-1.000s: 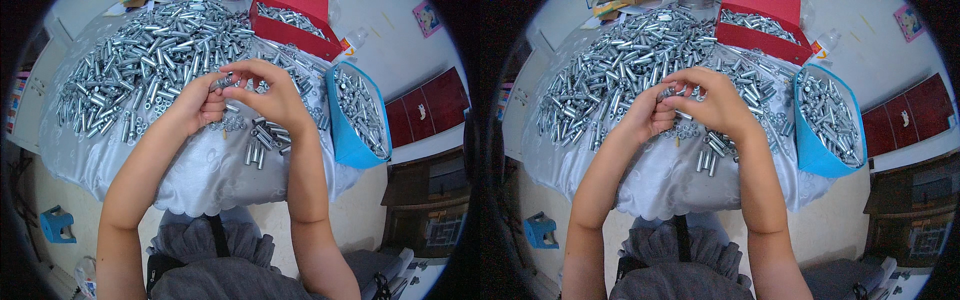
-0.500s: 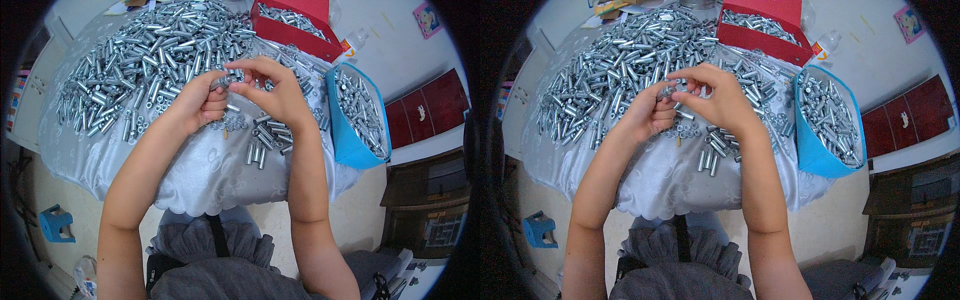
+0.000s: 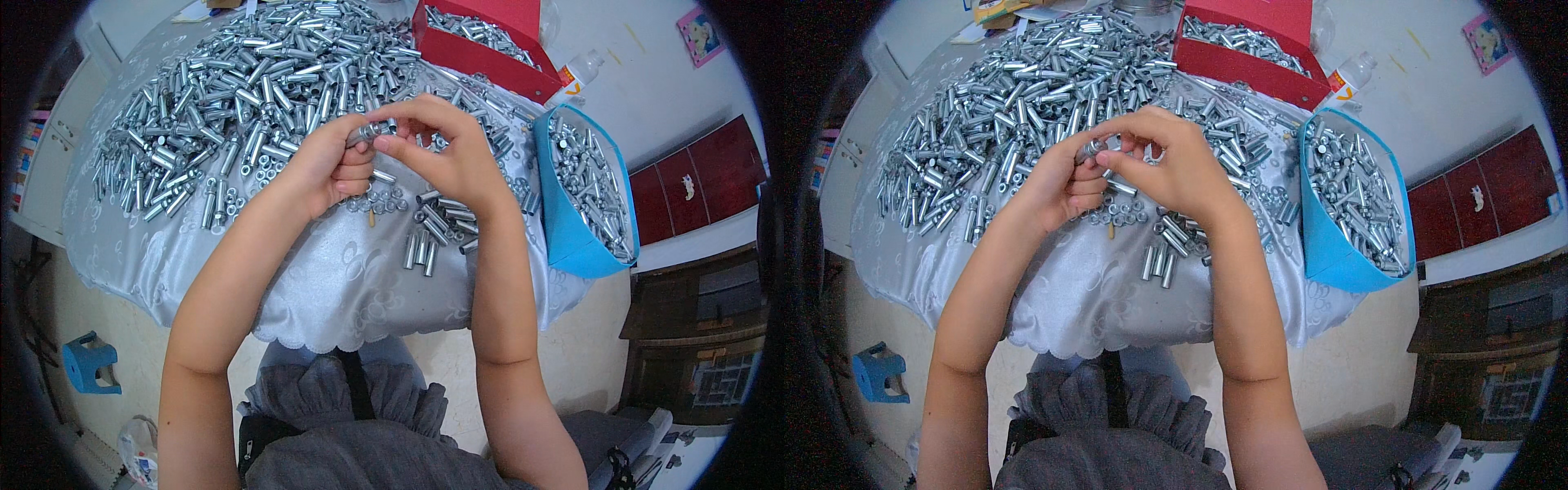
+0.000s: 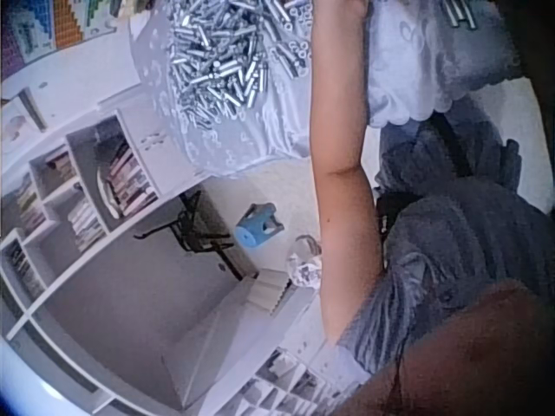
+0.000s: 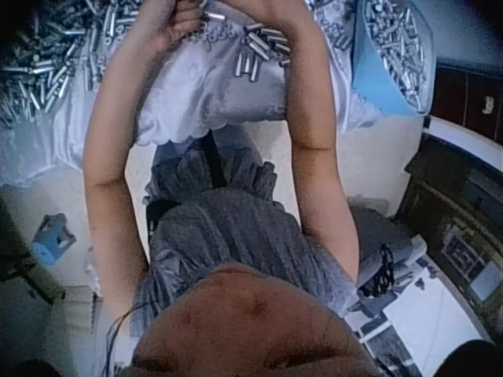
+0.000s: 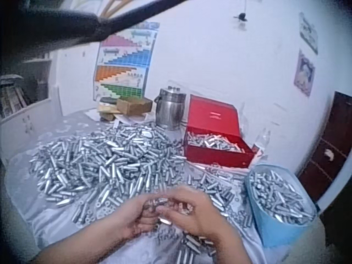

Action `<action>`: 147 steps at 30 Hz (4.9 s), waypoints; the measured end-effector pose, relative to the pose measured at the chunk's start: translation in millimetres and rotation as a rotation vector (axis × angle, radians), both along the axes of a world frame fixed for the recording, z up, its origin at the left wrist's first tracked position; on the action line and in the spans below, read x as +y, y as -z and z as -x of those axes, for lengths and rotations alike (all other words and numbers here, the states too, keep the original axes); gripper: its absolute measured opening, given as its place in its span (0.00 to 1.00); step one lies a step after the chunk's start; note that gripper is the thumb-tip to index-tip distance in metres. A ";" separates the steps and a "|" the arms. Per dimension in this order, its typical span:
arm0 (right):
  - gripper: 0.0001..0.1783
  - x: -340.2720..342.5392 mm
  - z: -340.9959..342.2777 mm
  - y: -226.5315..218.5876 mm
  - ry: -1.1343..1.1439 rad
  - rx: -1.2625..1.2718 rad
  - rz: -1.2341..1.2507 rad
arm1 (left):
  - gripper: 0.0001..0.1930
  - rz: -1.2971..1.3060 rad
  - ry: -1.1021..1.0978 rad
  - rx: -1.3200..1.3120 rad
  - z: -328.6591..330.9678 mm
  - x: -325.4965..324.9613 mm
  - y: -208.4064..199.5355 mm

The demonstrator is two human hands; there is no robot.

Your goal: The person repeatedly picks up cylindrical metal fasteners and small washers from a table, threads the washers onto the fasteners, and places the assembled units back on the table. The hands work continuously over a large pile of parts spread across a white tablecloth.

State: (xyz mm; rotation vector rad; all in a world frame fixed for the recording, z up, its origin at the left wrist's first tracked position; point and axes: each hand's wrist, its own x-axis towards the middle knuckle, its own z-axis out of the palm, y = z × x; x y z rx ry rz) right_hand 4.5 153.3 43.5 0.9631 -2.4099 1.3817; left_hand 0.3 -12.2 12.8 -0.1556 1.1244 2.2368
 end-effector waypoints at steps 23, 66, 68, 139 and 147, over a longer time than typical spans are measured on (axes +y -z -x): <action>0.13 0.5 2.1 2.3 0.017 0.065 -0.021 | 0.17 0.006 0.027 0.008 2.3 0.7 5.4; 0.14 -15.0 -8.9 3.4 0.005 0.016 -0.055 | 0.13 0.227 -0.198 0.237 -7.8 5.4 -4.4; 0.14 -17.1 -10.6 2.7 0.017 -0.050 -0.014 | 0.13 0.218 -0.205 0.267 -7.5 4.2 -3.3; 0.15 63.0 61.2 45.8 0.793 0.055 0.085 | 0.17 1.135 0.240 1.360 -11.8 -6.3 -2.3; 0.21 87.6 66.7 49.4 1.057 -0.187 -0.192 | 0.16 1.128 0.245 1.337 -13.1 -7.8 -0.9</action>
